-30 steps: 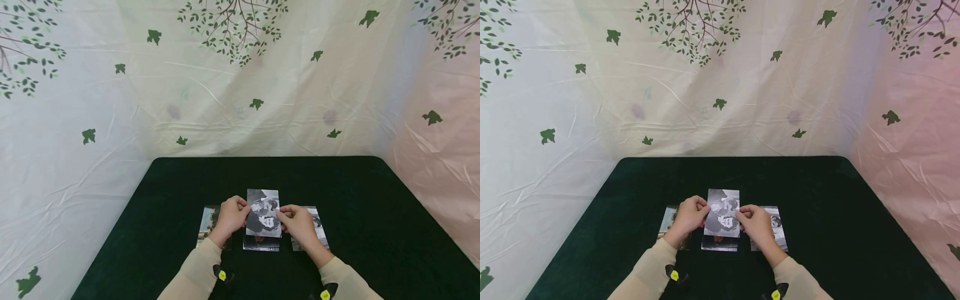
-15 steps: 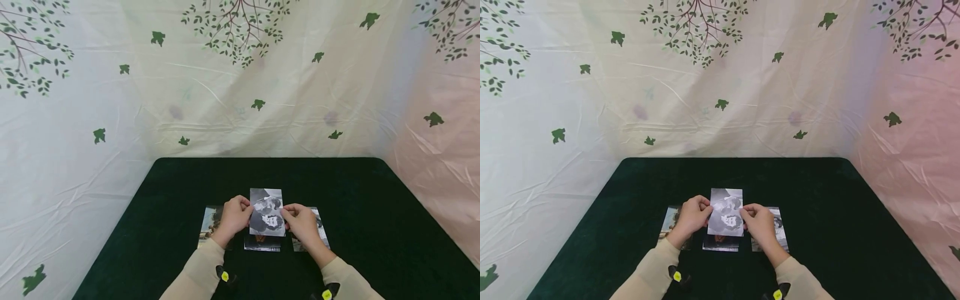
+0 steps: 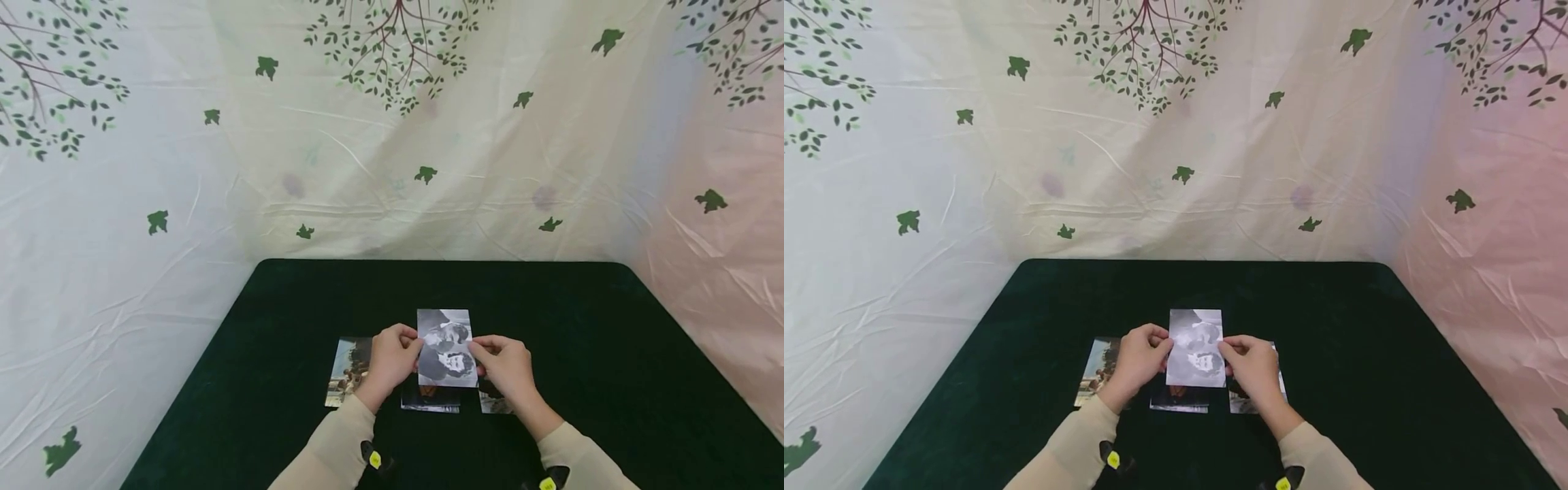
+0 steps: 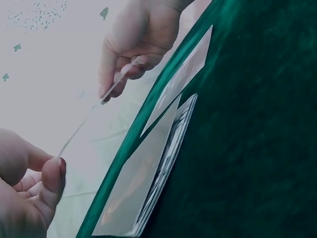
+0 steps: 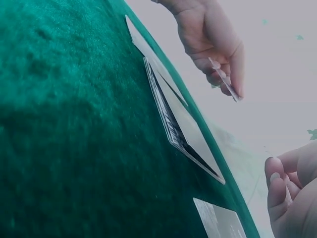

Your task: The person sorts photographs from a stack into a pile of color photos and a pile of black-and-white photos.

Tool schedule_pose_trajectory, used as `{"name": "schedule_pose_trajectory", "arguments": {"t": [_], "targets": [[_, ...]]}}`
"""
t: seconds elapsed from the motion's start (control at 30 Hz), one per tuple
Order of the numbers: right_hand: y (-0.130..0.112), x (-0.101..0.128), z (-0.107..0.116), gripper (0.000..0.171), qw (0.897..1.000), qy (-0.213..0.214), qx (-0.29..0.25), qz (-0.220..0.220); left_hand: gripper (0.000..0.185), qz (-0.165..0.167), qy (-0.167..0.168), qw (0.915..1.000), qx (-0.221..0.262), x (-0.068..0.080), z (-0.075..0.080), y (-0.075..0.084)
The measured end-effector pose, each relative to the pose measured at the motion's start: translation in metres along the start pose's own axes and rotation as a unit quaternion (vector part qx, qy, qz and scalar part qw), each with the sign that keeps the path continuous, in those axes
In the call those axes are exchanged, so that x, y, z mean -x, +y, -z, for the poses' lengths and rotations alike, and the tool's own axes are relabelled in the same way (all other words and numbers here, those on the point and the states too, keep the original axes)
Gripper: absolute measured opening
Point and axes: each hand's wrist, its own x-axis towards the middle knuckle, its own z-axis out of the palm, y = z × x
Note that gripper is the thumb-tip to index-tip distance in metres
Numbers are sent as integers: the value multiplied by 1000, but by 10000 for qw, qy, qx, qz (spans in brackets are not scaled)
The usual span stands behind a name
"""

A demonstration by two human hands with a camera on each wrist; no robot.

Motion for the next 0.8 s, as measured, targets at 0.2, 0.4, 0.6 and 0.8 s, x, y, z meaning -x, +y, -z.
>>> {"name": "schedule_pose_trajectory", "arguments": {"t": [0.2, 0.4, 0.6, 0.8], "targets": [[4, 0, 10, 30, 9998, 101, -114, -86, 9, 169, 387, 9982, 420, 4, -12, 3], [10, 0, 23, 35, 9998, 127, -64, -135, 10, 141, 516, 9956, 775, 7, -26, 11], [18, 1, 40, 42, 9997, 126, 166, -107, 12, -10, 403, 9950, 911, 11, -42, 19], [24, 2, 55, 46, 9995, 110, 290, -96, 15, -93, 301, 9947, 980, 17, -57, 22]]}}
